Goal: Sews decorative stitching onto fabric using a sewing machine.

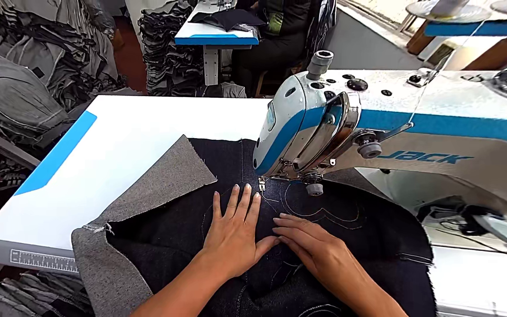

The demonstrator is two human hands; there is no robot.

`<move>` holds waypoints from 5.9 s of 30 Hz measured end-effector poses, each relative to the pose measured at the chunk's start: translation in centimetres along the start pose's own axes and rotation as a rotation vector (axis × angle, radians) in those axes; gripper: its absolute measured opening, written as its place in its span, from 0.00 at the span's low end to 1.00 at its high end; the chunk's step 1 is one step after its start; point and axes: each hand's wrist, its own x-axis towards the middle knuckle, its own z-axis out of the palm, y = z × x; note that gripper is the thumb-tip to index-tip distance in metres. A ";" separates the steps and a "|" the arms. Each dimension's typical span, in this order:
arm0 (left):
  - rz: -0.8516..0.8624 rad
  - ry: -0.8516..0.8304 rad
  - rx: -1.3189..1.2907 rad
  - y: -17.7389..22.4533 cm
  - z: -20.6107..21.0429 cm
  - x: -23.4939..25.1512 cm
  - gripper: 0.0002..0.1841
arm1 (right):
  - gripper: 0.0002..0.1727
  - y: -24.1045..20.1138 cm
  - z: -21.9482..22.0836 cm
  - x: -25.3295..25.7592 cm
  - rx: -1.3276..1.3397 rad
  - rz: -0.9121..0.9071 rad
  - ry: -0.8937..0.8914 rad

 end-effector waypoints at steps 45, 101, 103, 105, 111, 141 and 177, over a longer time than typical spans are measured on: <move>0.854 -0.062 -0.157 -10.8 -1.5 4.5 0.38 | 0.38 -10.0 3.6 -2.6 -0.371 0.123 -0.106; 1.000 -0.031 -0.159 -12.6 -1.6 8.3 0.39 | 0.40 -10.5 4.7 -0.1 -0.467 0.159 -0.103; 1.002 -0.031 -0.153 -12.6 -1.6 8.4 0.39 | 0.40 -10.4 4.7 -0.1 -0.471 0.156 -0.095; 1.001 -0.029 -0.152 -12.6 -1.6 8.4 0.39 | 0.40 -10.4 4.7 0.0 -0.474 0.161 -0.094; 0.991 -0.043 -0.157 -12.6 -1.7 8.4 0.39 | 0.40 -10.3 4.7 0.0 -0.472 0.156 -0.096; 0.665 -0.010 -0.102 -10.5 -1.7 7.4 0.41 | 0.27 -5.8 2.0 1.2 -0.310 0.166 -0.125; -0.071 -0.254 -0.094 -4.7 -5.0 2.7 0.35 | 0.26 -0.8 -1.9 4.8 -0.224 0.022 -0.130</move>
